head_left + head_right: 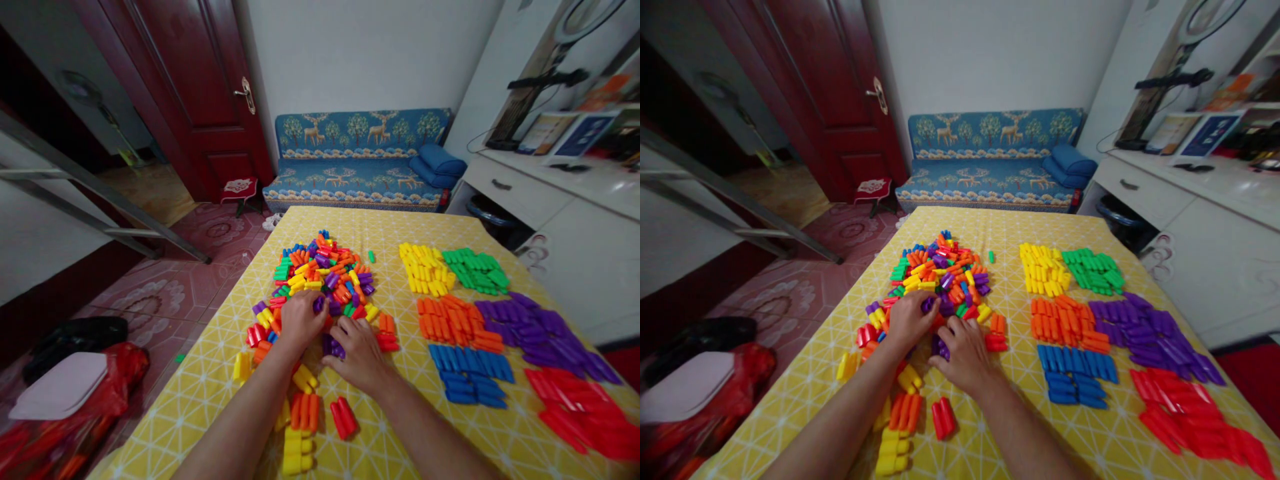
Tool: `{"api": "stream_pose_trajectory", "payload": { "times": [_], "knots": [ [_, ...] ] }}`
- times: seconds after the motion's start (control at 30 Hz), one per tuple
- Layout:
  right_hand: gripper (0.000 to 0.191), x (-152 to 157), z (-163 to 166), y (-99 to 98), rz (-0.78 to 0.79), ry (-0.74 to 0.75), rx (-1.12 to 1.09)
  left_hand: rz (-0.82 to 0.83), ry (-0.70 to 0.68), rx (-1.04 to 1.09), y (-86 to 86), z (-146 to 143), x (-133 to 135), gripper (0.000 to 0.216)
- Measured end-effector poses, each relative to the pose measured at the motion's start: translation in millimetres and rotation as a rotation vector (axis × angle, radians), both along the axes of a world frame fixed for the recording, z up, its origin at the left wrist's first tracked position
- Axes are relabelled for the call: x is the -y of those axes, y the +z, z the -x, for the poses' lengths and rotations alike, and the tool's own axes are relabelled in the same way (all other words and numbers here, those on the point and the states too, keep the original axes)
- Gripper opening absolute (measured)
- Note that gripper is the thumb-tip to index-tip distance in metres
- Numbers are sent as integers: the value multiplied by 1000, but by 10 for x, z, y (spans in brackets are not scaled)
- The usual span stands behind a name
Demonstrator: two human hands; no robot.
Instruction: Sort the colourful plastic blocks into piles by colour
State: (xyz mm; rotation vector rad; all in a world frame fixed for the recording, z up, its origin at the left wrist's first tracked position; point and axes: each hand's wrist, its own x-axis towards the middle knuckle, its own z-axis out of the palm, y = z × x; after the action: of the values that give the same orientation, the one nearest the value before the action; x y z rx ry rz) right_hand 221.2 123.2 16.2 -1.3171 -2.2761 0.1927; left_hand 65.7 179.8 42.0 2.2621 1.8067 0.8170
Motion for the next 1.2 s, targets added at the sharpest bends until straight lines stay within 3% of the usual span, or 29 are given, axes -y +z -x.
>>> {"api": "stream_pose_trajectory", "payload": {
  "times": [0.27,0.47,0.63,0.7,0.8,0.9,1.03,1.2],
  "knots": [
    [25,-134,-136,-31,-74,-340,29,-29,-159,-116,-41,-30,-7,25],
    [25,-144,-128,-107,-108,-329,-64,0,-235,-149,-91,-97,-6,29],
    [22,-204,-128,-215,-110,-310,-324,47,-294,-101,-99,-126,-24,21],
    [19,-215,-138,-211,-67,-344,-500,19,-244,24,-83,-117,-23,20],
    [17,-199,-146,-150,48,-345,-792,22,-132,394,-36,-108,-1,25],
    [16,-166,-148,-56,40,-331,-963,280,-156,883,17,-138,40,31],
    [12,-147,-144,23,-146,-287,-914,757,-303,1403,75,-213,103,32],
    [13,-167,-116,-13,-191,-148,-743,994,-284,1705,76,-252,130,41]
  ]
}}
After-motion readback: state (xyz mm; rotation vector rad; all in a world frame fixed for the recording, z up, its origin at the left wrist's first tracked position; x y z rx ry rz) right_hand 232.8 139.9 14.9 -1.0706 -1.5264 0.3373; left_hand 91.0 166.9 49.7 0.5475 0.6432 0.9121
